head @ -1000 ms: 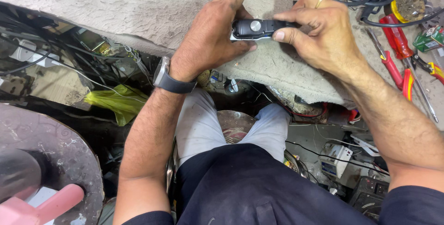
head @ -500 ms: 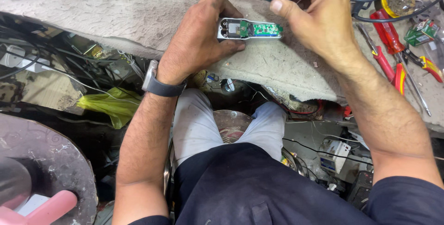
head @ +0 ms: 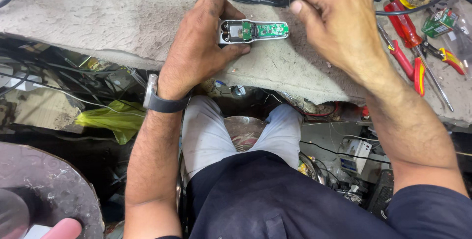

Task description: The person disassembles a small electronic device, removes the circuit board, and uses a soldering iron to work on the board and a blue cylindrical component. The person then reassembles the device.

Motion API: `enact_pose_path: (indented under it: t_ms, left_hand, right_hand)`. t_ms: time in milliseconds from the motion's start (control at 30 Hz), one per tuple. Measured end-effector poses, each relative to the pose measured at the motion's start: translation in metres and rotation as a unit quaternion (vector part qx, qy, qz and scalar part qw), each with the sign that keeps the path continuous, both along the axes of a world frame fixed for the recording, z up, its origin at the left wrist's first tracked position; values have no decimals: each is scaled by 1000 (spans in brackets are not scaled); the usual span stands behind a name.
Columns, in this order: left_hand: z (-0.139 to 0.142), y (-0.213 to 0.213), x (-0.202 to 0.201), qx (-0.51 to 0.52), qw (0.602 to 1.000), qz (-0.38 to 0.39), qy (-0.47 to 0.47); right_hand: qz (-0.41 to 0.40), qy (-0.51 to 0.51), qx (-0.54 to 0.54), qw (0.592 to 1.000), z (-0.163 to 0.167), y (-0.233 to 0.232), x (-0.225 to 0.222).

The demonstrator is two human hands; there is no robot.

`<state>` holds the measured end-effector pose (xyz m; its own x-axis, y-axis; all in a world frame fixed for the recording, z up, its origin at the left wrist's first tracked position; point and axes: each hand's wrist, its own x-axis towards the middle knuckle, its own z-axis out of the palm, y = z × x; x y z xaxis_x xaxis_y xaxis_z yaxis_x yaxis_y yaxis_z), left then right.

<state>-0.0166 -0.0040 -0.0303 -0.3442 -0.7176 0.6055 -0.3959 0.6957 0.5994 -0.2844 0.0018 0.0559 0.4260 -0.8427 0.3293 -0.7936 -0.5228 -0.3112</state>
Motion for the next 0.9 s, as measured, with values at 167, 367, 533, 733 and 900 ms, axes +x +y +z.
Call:
enact_pose_path:
  t_ms: [167,367,533,733,900]
  left_hand:
    - [3,3,1,-13,1000,-3,0]
    - [2,5,3,-49,999,-5,2]
    - [2,7,5,-48,999,-17,13]
    - [1,6,6,-39,999,-15,-2]
    - [3,4,6,-29,999,-23,-1]
  right_hand:
    - [17,32,10,999,-5,20,2]
    - [2,1,-42,999,-18,29,15]
    - [7,-51,-9,999,-23,25,11]
    - [20,-114,77,990,-19,15,9]
    - [36,-64,57,996,-8,17,13]
